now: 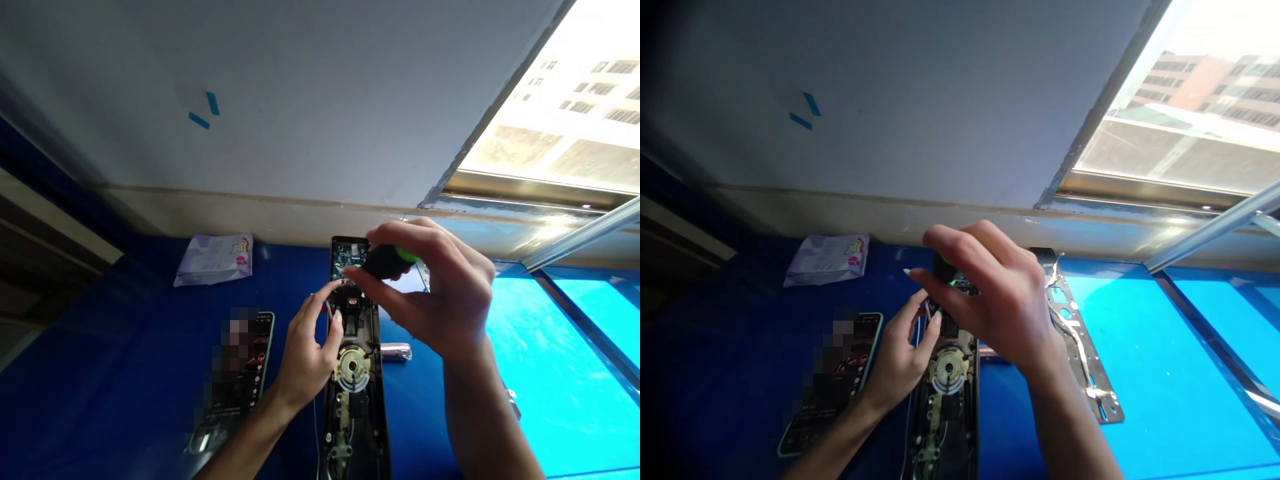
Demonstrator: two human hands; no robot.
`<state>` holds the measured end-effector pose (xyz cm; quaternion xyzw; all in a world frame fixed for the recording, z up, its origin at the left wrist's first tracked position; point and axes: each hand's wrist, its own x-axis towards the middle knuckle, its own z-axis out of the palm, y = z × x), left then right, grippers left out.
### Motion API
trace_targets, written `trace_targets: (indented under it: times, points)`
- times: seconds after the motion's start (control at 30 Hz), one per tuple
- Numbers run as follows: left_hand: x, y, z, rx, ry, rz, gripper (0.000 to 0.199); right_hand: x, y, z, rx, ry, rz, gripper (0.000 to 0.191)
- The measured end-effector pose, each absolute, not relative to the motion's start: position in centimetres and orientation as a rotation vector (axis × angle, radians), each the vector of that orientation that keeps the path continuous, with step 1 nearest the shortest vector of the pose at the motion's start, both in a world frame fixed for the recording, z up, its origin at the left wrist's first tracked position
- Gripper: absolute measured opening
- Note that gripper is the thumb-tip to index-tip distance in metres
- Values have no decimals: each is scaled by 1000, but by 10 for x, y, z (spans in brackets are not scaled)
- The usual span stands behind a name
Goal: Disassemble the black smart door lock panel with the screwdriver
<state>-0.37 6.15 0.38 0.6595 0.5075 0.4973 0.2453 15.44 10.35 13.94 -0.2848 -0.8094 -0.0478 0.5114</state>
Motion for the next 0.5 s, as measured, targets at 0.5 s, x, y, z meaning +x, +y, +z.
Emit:
trace_targets:
  times: [0.5]
  points:
    - [3,60,-8,1601,1283,1452,55,134,94,137,-908,-1730,-261,27]
